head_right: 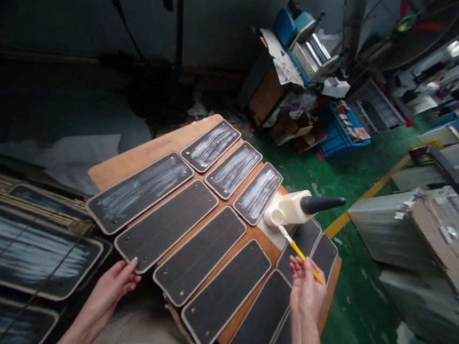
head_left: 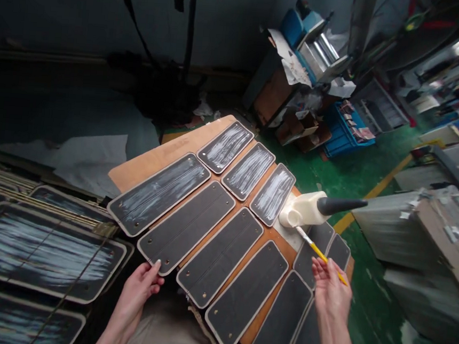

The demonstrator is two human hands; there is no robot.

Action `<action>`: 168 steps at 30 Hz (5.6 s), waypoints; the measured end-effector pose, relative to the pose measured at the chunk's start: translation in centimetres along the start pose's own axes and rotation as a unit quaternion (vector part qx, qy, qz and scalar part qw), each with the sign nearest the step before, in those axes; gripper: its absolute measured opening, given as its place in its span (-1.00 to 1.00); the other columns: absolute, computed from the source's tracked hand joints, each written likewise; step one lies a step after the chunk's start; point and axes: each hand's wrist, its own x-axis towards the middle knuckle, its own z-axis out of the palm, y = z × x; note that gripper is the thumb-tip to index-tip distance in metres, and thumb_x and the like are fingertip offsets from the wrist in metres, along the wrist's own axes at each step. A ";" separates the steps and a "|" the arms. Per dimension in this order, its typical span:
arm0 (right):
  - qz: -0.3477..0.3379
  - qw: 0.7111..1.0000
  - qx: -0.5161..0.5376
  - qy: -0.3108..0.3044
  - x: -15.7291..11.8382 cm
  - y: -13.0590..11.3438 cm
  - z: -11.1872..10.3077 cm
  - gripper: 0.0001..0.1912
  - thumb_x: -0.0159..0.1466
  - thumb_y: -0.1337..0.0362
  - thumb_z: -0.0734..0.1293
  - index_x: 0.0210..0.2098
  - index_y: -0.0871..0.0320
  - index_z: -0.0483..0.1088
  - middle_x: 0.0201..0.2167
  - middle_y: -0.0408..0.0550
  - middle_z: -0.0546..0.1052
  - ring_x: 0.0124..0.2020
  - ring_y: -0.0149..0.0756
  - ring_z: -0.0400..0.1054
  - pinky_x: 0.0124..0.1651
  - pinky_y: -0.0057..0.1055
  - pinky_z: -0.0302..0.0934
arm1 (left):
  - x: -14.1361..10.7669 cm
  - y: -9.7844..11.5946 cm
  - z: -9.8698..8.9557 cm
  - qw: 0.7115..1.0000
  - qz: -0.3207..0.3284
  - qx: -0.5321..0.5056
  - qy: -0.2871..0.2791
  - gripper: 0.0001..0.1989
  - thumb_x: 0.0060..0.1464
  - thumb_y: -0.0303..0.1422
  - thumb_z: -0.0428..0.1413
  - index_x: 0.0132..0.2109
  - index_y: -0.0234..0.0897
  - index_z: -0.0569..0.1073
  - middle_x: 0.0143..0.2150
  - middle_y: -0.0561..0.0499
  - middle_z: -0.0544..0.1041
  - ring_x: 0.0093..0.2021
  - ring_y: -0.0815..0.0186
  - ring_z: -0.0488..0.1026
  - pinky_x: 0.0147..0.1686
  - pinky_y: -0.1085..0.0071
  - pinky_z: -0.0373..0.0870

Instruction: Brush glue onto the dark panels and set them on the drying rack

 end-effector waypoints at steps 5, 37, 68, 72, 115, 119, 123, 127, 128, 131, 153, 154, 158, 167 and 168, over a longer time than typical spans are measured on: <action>-0.046 0.997 -0.055 -0.021 -0.2 -0.2 1.3 -0.54 -0.05 0.22 0.56 -0.21 0.18 0.38 -0.47 -0.07 0.58 -0.40 -0.28 0.53 -0.35 -0.48 0.45 | 0.7 -0.8 -0.2 1.000 -0.008 -0.015 0.000 -0.52 -0.17 -0.05 0.29 -0.22 -0.32 0.42 -0.43 0.07 0.46 -0.46 0.41 0.40 -0.55 0.56 0.33; -0.376 0.728 -0.522 -0.237 -0.9 -1.6 3.1 -0.68 0.35 0.07 0.16 -0.08 0.03 0.44 -0.12 -0.05 0.49 -0.15 -0.21 0.43 -0.14 -0.35 0.27 | 0.2 1.0 -0.2 0.997 0.069 0.032 0.020 -0.54 -0.13 0.04 0.21 -0.35 -0.30 0.37 -0.57 0.10 0.40 -0.56 0.44 0.34 -0.63 0.60 0.20; -0.388 0.684 -0.468 -0.403 -14.4 3.2 18.3 -0.70 0.41 0.24 0.10 0.04 0.08 0.35 -0.19 0.00 0.46 -0.25 -0.28 0.41 -0.20 -0.40 0.24 | -0.9 1.9 -1.3 0.993 0.113 0.044 0.010 -0.59 -0.14 -0.04 0.23 -0.37 -0.32 0.39 -0.56 0.09 0.41 -0.60 0.45 0.32 -0.65 0.56 0.17; -0.365 0.656 -0.462 -0.473 -19.4 3.7 16.0 -0.71 0.41 0.30 0.08 0.04 0.08 0.33 -0.22 0.00 0.45 -0.29 -0.27 0.37 -0.24 -0.37 0.24 | -0.9 1.9 -1.3 0.992 0.116 0.049 0.007 -0.61 -0.09 -0.06 0.20 -0.35 -0.33 0.39 -0.54 0.07 0.43 -0.59 0.44 0.33 -0.63 0.56 0.18; -0.364 0.744 -0.391 -0.402 -13.2 3.1 22.7 -0.74 0.40 0.22 0.15 0.00 0.10 0.36 -0.16 -0.01 0.47 -0.15 -0.26 0.41 -0.10 -0.38 0.26 | 0.1 1.6 -2.0 0.995 0.083 0.056 0.008 -0.64 -0.11 -0.11 0.23 -0.33 -0.34 0.43 -0.50 0.08 0.43 -0.57 0.48 0.33 -0.63 0.59 0.18; -0.402 0.704 -0.427 -0.400 -12.6 4.4 24.1 -0.73 0.40 0.26 0.12 0.00 0.13 0.36 -0.13 0.02 0.48 -0.14 -0.24 0.41 -0.13 -0.39 0.25 | 0.0 1.9 -1.9 0.994 0.090 0.059 0.007 -0.67 -0.09 -0.13 0.22 -0.36 -0.33 0.41 -0.51 0.09 0.42 -0.58 0.49 0.31 -0.63 0.59 0.17; -0.373 0.659 -0.425 -0.496 -18.4 5.7 21.7 -0.73 0.40 0.33 0.11 0.00 0.15 0.34 -0.20 0.02 0.47 -0.19 -0.25 0.38 -0.15 -0.37 0.24 | -0.1 2.2 -1.9 0.994 0.090 0.058 0.010 -0.67 -0.11 -0.13 0.23 -0.37 -0.33 0.40 -0.51 0.09 0.43 -0.58 0.48 0.32 -0.64 0.58 0.17; -0.291 0.628 -0.380 -0.614 -24.8 5.5 18.0 -0.76 0.39 0.34 0.12 -0.01 0.09 0.33 -0.24 -0.03 0.46 -0.25 -0.27 0.36 -0.18 -0.37 0.23 | 0.0 2.2 -2.0 0.993 0.097 0.063 0.010 -0.69 -0.12 -0.15 0.23 -0.37 -0.33 0.42 -0.54 0.10 0.42 -0.59 0.48 0.31 -0.64 0.57 0.17; -0.271 0.629 -0.366 -0.631 -25.5 5.1 17.6 -0.77 0.39 0.33 0.13 -0.02 0.07 0.33 -0.24 -0.05 0.46 -0.26 -0.28 0.36 -0.20 -0.38 0.23 | 0.1 2.2 -2.1 0.993 0.101 0.063 0.008 -0.69 -0.11 -0.16 0.23 -0.36 -0.34 0.43 -0.54 0.10 0.42 -0.59 0.48 0.30 -0.64 0.58 0.16; -0.247 0.668 -0.336 -0.616 -24.3 4.2 18.6 -0.77 0.39 0.31 0.14 -0.01 0.05 0.32 -0.20 -0.07 0.45 -0.23 -0.30 0.36 -0.17 -0.40 0.24 | 0.2 2.1 -2.1 0.992 0.103 0.068 0.001 -0.69 -0.09 -0.15 0.22 -0.36 -0.34 0.43 -0.55 0.09 0.41 -0.59 0.47 0.30 -0.63 0.57 0.16; -0.223 0.806 -0.300 -0.460 -16.1 5.1 21.4 -0.79 0.37 0.22 0.19 -0.07 0.07 0.39 -0.16 -0.07 0.50 -0.17 -0.28 0.44 -0.11 -0.37 0.30 | 0.3 1.8 -2.0 0.993 0.093 0.073 -0.003 -0.66 -0.08 -0.12 0.22 -0.32 -0.32 0.42 -0.50 0.09 0.43 -0.55 0.47 0.33 -0.61 0.58 0.20; -0.252 0.810 -0.310 -0.430 -14.7 4.9 21.9 -0.78 0.37 0.21 0.19 -0.07 0.07 0.39 -0.16 -0.06 0.50 -0.16 -0.27 0.43 -0.09 -0.35 0.29 | 0.3 1.8 -1.9 0.993 0.092 0.069 -0.003 -0.66 -0.09 -0.11 0.23 -0.32 -0.32 0.42 -0.50 0.09 0.44 -0.56 0.47 0.33 -0.62 0.58 0.20; -0.362 0.779 -0.362 -0.363 -10.9 4.3 23.4 -0.75 0.39 0.22 0.17 -0.02 0.09 0.38 -0.13 -0.02 0.49 -0.11 -0.25 0.41 -0.05 -0.35 0.26 | 0.3 1.9 -1.9 0.994 0.088 0.067 0.003 -0.64 -0.13 -0.10 0.25 -0.34 -0.32 0.42 -0.51 0.08 0.44 -0.57 0.47 0.33 -0.63 0.58 0.19; -0.279 0.687 -0.385 -0.550 -19.3 4.0 17.9 -0.77 0.39 0.30 0.15 -0.04 0.11 0.37 -0.21 -0.02 0.49 -0.24 -0.30 0.40 -0.17 -0.40 0.27 | 0.0 1.8 -1.6 0.996 0.075 0.053 -0.008 -0.64 -0.09 -0.10 0.24 -0.32 -0.32 0.42 -0.47 0.07 0.47 -0.53 0.48 0.36 -0.61 0.61 0.21; -0.235 0.698 -0.366 -0.569 -20.5 3.6 16.7 -0.78 0.39 0.29 0.16 -0.05 0.09 0.37 -0.21 -0.04 0.49 -0.24 -0.32 0.41 -0.16 -0.40 0.28 | 0.0 1.8 -1.6 0.996 0.069 0.048 -0.007 -0.63 -0.10 -0.10 0.24 -0.31 -0.32 0.41 -0.47 0.07 0.47 -0.54 0.49 0.36 -0.61 0.61 0.22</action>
